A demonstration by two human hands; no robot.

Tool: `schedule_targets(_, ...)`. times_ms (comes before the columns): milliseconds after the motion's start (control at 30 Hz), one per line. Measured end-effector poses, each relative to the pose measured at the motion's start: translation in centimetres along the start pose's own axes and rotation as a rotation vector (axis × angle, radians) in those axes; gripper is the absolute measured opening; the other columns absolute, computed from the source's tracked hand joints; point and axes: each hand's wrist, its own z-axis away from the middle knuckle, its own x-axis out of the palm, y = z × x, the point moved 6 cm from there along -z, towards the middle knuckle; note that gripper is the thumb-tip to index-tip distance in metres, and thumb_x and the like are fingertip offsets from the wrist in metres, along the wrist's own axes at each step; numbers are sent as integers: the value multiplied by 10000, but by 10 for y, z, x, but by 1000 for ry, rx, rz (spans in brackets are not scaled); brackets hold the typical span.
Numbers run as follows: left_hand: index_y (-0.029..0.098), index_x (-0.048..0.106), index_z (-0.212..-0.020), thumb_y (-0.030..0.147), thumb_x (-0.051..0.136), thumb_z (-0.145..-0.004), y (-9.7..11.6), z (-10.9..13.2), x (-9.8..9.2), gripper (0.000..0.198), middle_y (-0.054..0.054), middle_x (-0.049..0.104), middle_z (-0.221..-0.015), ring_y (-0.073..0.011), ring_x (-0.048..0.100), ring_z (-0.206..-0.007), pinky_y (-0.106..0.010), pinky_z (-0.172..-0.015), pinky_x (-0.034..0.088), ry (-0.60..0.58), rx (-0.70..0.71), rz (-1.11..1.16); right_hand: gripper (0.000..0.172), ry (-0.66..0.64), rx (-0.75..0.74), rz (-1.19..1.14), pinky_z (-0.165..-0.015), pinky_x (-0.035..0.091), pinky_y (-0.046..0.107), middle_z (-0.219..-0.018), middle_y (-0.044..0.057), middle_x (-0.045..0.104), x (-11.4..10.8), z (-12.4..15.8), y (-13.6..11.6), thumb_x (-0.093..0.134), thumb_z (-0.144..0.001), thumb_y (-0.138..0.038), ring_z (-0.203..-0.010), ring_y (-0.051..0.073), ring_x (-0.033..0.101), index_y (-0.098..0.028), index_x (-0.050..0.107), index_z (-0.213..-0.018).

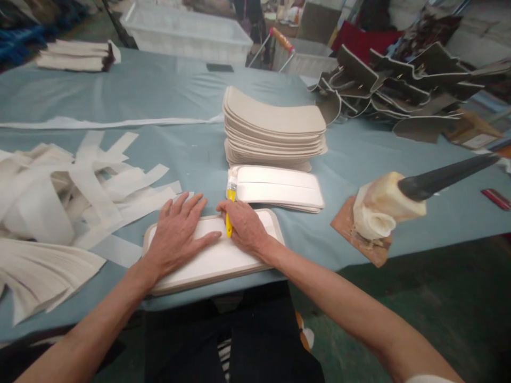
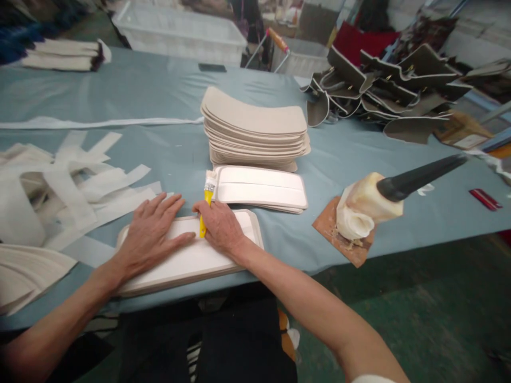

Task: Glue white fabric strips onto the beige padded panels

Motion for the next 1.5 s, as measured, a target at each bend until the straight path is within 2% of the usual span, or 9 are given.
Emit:
schedule_targets(133, 123, 460, -1528, 828, 538, -817, 1, -1, 2, 1004, -209, 448, -1615, -463, 327, -1519, -673, -1231, 227, 12, -6, -41, 261, 12, -3, 74, -858, 434, 387, -1010, 104, 685, -1, -3, -4, 420, -1005, -126, -953, 276, 576, -168, 587, -1202)
schedule_targets(300, 115, 460, -1535, 806, 576, -810, 0, -2, 4, 1009, -214, 451, -1612, -450, 327, -1528, -681, -1235, 228, 9, -16, -59, 223, -43, -70, 183, -861, 420, 392, -978, 109, 699, -4, -2, -5, 490, -1015, -170, -946, 282, 590, -171, 619, -1197)
schedule_targets(533, 126, 544, -1478, 641, 361, -979, -13, 10, -1, 740, -206, 469, -1602, -421, 342, -1528, -660, -1234, 264, 86, -16, -107, 199, 18, -146, 210, -899, 404, 374, -973, 91, 677, -28, 16, 21, 539, -985, -128, -962, 259, 567, -186, 628, -1153)
schedule_targets(733, 126, 519, -1495, 533, 278, -1005, -35, 21, 1, 681, -198, 477, -1599, -419, 370, -1518, -655, -1216, 320, 140, -78, -73, 165, 21, -203, 232, -904, 407, 387, -982, 80, 690, -27, 13, 21, 578, -996, -190, -968, 257, 574, -219, 624, -1152)
schedule_targets(833, 172, 468, -1525, 510, 253, -1019, -46, 22, -2, 646, -150, 473, -1615, -385, 395, -1517, -624, -1230, 345, 143, -130, 5, 101, 137, -212, 187, -916, 424, 378, -1067, 78, 731, -39, 13, 19, 569, -1014, -217, -980, 234, 611, -236, 620, -1098)
schedule_targets(1000, 318, 552, -1401, 668, 424, -936, -47, 7, -28, 596, -60, 603, -1511, -360, 560, -1390, -567, -1199, 436, 190, -150, 193, 74, 555, 6, 83, -931, 490, 384, -1205, 102, 742, -93, 47, 57, 561, -1018, -233, -1060, 236, 665, -232, 589, -1086)
schedule_targets(1133, 271, 657, -1209, 746, 463, -869, -21, -36, -38, 616, -64, 784, -1169, -321, 732, -1074, -469, -959, 587, 52, -304, 425, 168, 689, 264, 153, -951, 515, 435, -1254, 157, 717, -126, 91, 116, 623, -980, -293, -1120, 292, 662, -206, 580, -1117)
schedule_targets(1300, 164, 648, -1172, 638, 452, -830, 27, -103, -17, 617, -152, 764, -1154, -318, 721, -1043, -432, -945, 539, -73, -327, 462, 317, 642, 621, 282, -801, 511, 399, -1006, 125, 732, -135, 116, 179, 652, -951, -405, -910, 300, 687, -182, 591, -1168)
schedule_targets(1500, 92, 627, -1216, 552, 645, -718, 36, -133, 13, 679, -253, 711, -1230, -429, 630, -1216, -527, -1051, 452, -47, -463, 443, 537, 393, 892, 346, -850, 460, 378, -1058, 146, 736, -118, 107, 194, 737, -878, -530, -1008, 319, 674, -169, 590, -1248)
